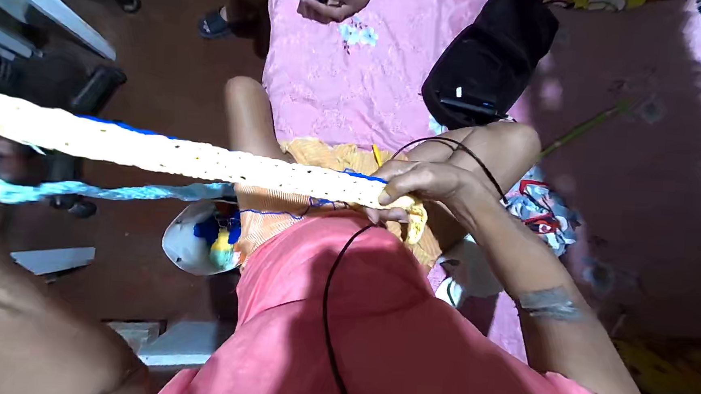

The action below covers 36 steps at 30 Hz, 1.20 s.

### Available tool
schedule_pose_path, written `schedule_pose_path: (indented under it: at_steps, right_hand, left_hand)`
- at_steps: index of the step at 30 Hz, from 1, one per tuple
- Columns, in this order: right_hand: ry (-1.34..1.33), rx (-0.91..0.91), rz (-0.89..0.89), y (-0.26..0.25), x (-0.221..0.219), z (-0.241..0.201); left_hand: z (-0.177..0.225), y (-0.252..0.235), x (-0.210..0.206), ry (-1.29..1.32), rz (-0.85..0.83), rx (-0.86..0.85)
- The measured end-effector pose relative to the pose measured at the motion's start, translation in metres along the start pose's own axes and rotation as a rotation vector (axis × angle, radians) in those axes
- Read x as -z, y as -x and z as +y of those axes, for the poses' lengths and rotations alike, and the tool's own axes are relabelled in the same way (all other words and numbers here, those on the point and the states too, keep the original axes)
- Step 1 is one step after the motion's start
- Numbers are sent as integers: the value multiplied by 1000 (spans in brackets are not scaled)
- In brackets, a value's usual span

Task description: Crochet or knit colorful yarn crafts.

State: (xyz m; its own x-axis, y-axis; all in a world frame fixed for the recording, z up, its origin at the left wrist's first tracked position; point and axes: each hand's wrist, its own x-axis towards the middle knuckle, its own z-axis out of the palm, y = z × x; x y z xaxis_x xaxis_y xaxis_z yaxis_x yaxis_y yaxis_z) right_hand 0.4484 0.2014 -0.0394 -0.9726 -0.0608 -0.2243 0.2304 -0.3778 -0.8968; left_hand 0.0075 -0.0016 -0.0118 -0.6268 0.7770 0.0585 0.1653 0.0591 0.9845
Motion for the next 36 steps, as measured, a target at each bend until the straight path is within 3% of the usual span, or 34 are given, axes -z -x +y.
schedule_pose_path:
  at_steps: [2,6,8,10,12,15,18,23,28,31,36]
  right_hand:
    - [27,-95,33,-16,1,13]
    - [57,-262,23,-58,11,35]
    - [52,-295,42,-71,14,36]
    - [25,-295,33,-77,17,36]
    - [-11,-279,18,-78,17,33]
    - [9,-270,43,-78,14,28]
    - [32,-286,65,-70,16,27]
    - [102,-287,103,-49,26,31]
    - [76,-247,155,-6,41,41]
    - [114,-235,165,2,39,39]
    - [516,-167,109,-23,37,28]
  left_hand:
    - [-37,14,2,-21,-73,162]
    - [-116,39,-41,-656,-135,490]
    - [-119,45,-70,-775,-138,342]
    - [-89,49,-108,-737,-200,68]
    - [-57,56,-149,-581,-435,-154]
    - [-45,54,-194,-371,-947,-148]
    - [-57,37,-213,-223,-1184,-79]
    - [-57,26,-210,-136,-1126,-14]
    - [-59,19,-199,-7,-1031,160]
    - [-63,22,-207,63,-1063,174]
    - [-62,27,-217,19,-1150,92]
